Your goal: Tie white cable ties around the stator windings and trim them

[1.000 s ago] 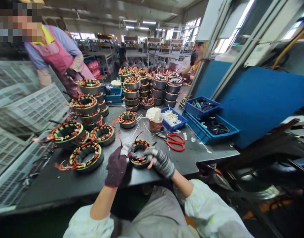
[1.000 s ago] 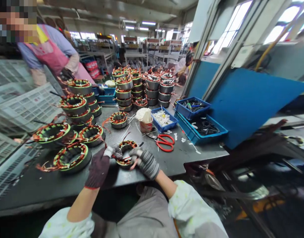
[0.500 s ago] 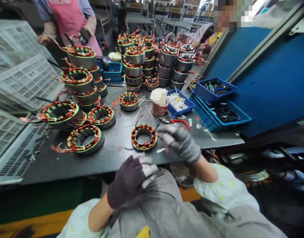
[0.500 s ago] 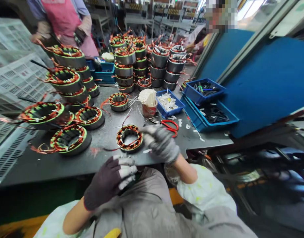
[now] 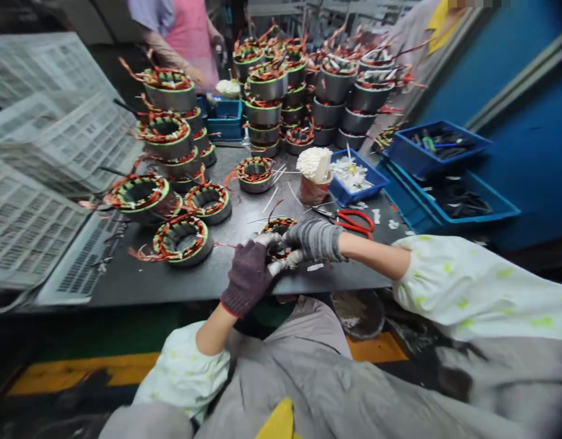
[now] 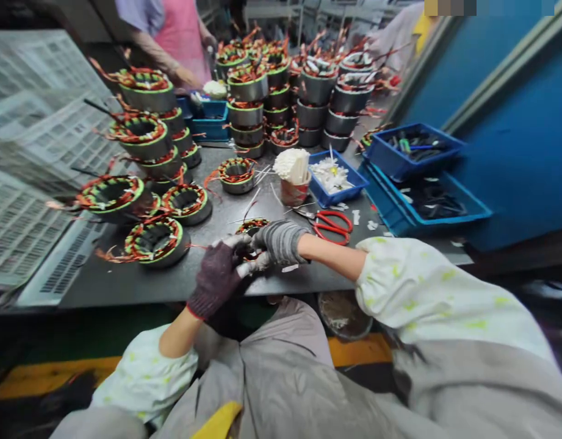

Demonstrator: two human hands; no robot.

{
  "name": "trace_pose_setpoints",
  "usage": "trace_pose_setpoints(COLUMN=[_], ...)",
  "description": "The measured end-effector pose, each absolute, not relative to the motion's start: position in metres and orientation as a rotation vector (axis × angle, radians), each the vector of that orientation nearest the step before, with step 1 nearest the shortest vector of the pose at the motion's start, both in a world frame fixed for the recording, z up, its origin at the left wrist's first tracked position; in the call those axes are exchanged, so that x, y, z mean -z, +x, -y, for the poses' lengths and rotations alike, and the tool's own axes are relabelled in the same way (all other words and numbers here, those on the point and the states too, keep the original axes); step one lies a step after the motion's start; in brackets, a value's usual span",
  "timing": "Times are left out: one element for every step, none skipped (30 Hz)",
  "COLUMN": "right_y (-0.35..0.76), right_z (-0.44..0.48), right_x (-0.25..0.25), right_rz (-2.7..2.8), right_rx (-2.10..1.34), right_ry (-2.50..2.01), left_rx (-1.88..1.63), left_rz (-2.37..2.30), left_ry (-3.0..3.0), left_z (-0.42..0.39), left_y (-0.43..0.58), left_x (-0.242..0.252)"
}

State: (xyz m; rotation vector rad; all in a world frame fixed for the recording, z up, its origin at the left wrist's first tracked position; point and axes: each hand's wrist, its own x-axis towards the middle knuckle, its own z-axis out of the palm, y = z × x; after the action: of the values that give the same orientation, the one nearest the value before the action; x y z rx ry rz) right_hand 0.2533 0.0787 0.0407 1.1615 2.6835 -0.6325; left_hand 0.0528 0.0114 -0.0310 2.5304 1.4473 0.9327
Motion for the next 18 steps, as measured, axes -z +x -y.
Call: trace_pose_setpoints(right_y=[0.251,0.250,0.250,0.251,0.253,0.255,0.258,0.262,0.266,0.271,0.278,0.285,0.295,0.306,0.319,0.332,0.345,0.357], right_z=[-0.074,-0.067,-0.060,-0.051,-0.042,-0.033,-0.024,-0.014,-0.005,0.004,0.012,0.019,0.024,0.025,0.024,0.018,0.009,-0.004], right_x=[-0.040,-0.038,-0.034,-0.028,-0.020,-0.010,0.001,0.014,0.027,0.040,0.052,0.063,0.072,0.079,0.083,0.084,0.082,0.079], right_rz=[-2.672,-2.683,-2.714,-2.767,-2.830,-2.898,-2.980,-3.081,-3.195,-3.320,-3.432,-3.502,-3.519,-3.481,-3.399,-3.287,-3.166,-3.066], right_rx=[0.589,0.535,0.474,0.408,0.344,0.287,0.228,0.160,0.086,0.023,-0.012,-0.004,0.041,0.105,0.156,0.185,0.193,0.182], right_ry=[1.160,1.176,1.206,1.254,1.309,1.368,1.423,1.458,1.463,1.413,1.318,1.207,1.117,1.088,1.145,1.272,1.445,1.635], left_rx=[-0.921,-0.905,-0.879,-0.842,-0.791,-0.731,-0.672,-0.623,-0.592,-0.580,-0.583,-0.598,-0.623,-0.657,-0.695,-0.728,-0.751,-0.764], left_rz=[-1.492,-1.519,-1.530,-1.527,-1.513,-1.495,-1.474,-1.459,-1.448,-1.441,-1.438,-1.436,-1.435,-1.439,-1.435,-1.413,-1.373,-1.326], left_ry=[2.520,2.519,2.529,2.551,2.584,2.621,2.660,2.693,2.715,2.727,2.730,2.731,2.731,2.729,2.728,2.725,2.720,2.713], left_z=[-0.009,-0.007,-0.006,-0.005,-0.004,-0.004,-0.004,-0.004,-0.004,-0.005,-0.006,-0.009,-0.012,-0.017,-0.022,-0.028,-0.034,-0.039], left_y=[0.055,0.056,0.056,0.057,0.057,0.057,0.057,0.057,0.058,0.059,0.060,0.061,0.061,0.061,0.061,0.060,0.060,0.059], left_x=[0.031,0.031,0.030,0.029,0.028,0.026,0.024,0.022,0.020,0.018,0.016,0.015,0.013,0.012,0.012,0.013,0.014,0.015])
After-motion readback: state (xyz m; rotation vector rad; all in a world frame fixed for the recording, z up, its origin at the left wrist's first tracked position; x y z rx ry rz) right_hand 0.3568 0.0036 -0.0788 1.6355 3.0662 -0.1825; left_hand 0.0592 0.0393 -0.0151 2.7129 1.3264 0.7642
